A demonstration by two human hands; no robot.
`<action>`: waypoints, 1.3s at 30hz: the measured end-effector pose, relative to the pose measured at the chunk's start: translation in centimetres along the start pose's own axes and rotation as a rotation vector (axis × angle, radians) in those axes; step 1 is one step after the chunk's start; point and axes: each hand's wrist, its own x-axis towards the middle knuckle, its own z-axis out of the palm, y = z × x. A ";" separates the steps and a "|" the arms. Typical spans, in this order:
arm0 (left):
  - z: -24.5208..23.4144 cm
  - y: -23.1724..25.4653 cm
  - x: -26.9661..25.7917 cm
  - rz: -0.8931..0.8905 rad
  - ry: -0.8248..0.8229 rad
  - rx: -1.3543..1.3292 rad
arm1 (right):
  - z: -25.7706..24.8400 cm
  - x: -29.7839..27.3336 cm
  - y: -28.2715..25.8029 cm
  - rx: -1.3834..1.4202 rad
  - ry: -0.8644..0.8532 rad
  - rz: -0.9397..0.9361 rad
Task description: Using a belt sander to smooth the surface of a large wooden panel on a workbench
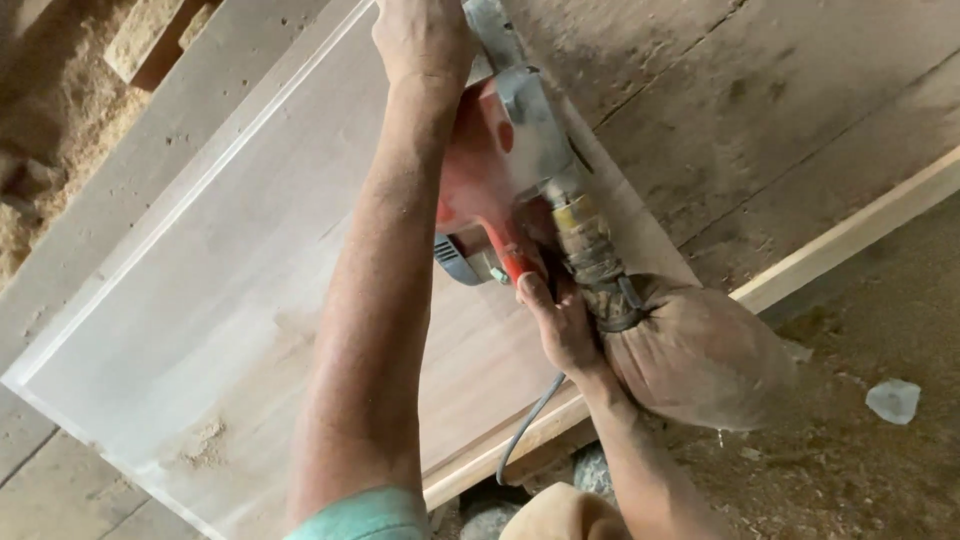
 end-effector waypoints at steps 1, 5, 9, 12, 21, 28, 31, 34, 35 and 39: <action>-1.0 -1.2 -0.7 -0.077 -0.013 -0.033 | 1.2 -0.5 0.7 0.036 0.002 0.039; -5.2 -7.4 -3.6 -0.509 -0.005 -0.297 | 6.8 -2.4 4.2 0.217 -0.037 0.107; -8.0 -15.9 -7.3 -0.292 0.034 0.134 | 12.1 -4.8 5.0 0.199 -0.170 0.222; -11.6 -22.5 -11.3 -0.453 0.020 0.101 | 17.1 -7.3 5.3 0.142 -0.260 0.253; -16.0 -47.0 -24.2 -0.484 0.140 0.244 | 31.7 -14.9 4.4 -0.045 -0.489 0.036; -23.3 -59.7 -35.8 -0.572 -0.033 0.469 | 42.4 -20.9 6.4 -0.058 -0.631 0.216; -28.1 -61.6 -40.7 -0.821 0.040 0.274 | 46.1 -22.8 4.7 -0.153 -0.786 0.128; -32.5 -63.0 -46.4 -0.613 0.201 0.369 | 48.9 -25.0 7.4 -0.219 -0.913 0.293; -33.1 -64.5 -49.0 -0.615 0.204 0.380 | 49.9 -25.8 7.5 -0.211 -0.921 0.290; -35.8 -66.2 -53.7 -0.708 0.122 0.319 | 52.5 -27.1 7.4 -0.013 -0.956 0.076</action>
